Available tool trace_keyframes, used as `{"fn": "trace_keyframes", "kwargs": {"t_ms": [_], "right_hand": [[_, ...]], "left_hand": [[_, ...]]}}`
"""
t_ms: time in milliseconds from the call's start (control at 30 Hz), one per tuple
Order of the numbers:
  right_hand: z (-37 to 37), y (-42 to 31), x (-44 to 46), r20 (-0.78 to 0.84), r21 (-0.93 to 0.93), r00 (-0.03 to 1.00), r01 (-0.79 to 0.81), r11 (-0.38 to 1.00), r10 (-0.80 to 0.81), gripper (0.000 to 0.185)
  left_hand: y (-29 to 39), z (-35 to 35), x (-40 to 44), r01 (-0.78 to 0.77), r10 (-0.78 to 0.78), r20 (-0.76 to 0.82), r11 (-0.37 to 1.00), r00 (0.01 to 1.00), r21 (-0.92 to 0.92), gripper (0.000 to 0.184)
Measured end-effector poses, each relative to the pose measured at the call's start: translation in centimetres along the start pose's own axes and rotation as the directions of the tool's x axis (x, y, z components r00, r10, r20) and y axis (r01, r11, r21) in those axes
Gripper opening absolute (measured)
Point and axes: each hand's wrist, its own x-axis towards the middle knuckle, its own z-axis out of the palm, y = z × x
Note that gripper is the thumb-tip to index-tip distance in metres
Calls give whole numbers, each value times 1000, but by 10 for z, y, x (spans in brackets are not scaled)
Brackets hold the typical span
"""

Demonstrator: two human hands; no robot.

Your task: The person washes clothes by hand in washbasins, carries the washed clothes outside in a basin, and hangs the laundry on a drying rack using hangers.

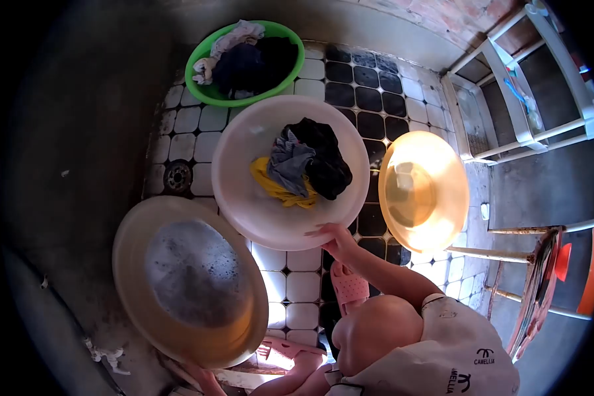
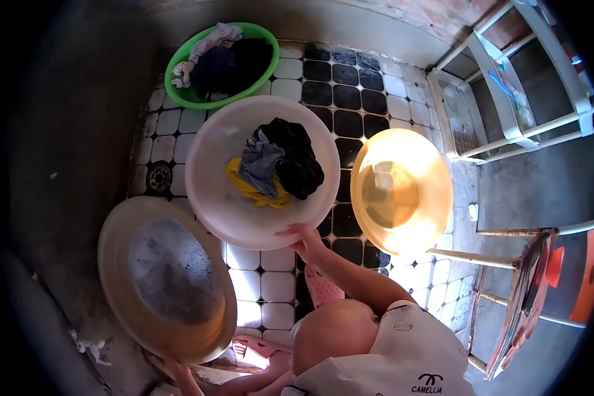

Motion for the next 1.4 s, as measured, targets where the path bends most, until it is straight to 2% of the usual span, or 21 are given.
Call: {"fn": "trace_keyframes", "kwargs": {"t_ms": [33,133,200,333,367,400,467,567,600,667,800,867,933,1033,1067,1133,1200,1233,1267,1333,1400], "right_hand": [[-6,-3,8,-75,3,996,-55,998,55,29],[-13,-23,1,-10,88,1000,-7,996,8,28],[-4,-41,-5,16,179,999,43,983,-46,23],[13,-82,15,-127,334,984,159,929,-122,14],[-2,-93,33,-104,350,987,149,925,-120,14],[-15,-101,51,-79,365,990,141,920,-120,14],[1,-118,50,-126,323,947,321,890,-296,13],[-39,-143,96,-250,265,896,429,863,-368,17],[-44,-153,102,-246,269,905,407,873,-346,16],[-35,-160,96,-219,272,904,419,866,-368,28],[-9,-144,81,-94,254,899,437,863,-428,34],[-1,-130,75,26,117,936,346,931,-351,39],[11,-117,63,103,-31,954,285,958,-281,40],[18,-98,56,62,-126,971,237,963,-230,44],[18,-95,53,64,-81,968,246,966,-241,46],[20,-99,42,-107,-76,922,366,928,-372,48],[1,-119,49,-152,-94,867,466,880,-475,47],[-15,-131,61,-188,-176,824,507,844,-534,42],[-14,-143,61,-179,-217,814,514,830,-552,38],[-10,-154,61,-270,-286,840,397,872,-471,35],[-10,-160,70,-233,-255,853,409,876,-466,34]], "left_hand": [[-9,-3,2,132,-127,40,977,991,-170,37],[-27,-36,29,239,-148,374,948,916,-209,35],[-30,-36,24,222,-144,302,944,943,-245,33],[-16,-13,-7,186,-138,182,941,974,-283,33],[-10,-4,-20,156,-95,204,938,974,-310,31],[-6,3,-30,139,-98,140,938,985,-318,31],[0,15,-43,108,-109,16,936,994,-335,30],[26,16,-61,67,-46,67,926,997,-371,30],[35,21,-67,23,-1,60,934,998,-356,30],[53,30,-77,-70,90,52,948,995,-311,31],[82,51,-83,-121,134,18,941,991,-315,34],[110,64,-86,-146,166,49,949,985,-280,34],[133,79,-84,-176,186,8,942,983,-286,34],[172,109,-80,-190,213,65,947,975,-260,34],[182,116,-77,-190,219,100,951,971,-245,35],[197,124,-64,-179,200,76,958,977,-223,35],[201,122,-59,-184,201,73,963,977,-195,35],[199,119,-59,-195,213,88,964,973,-182,36],[197,116,-58,-205,224,106,965,969,-165,37],[183,100,-55,-254,260,107,965,960,-62,38],[171,85,-55,-270,266,101,962,959,30,39]]}}
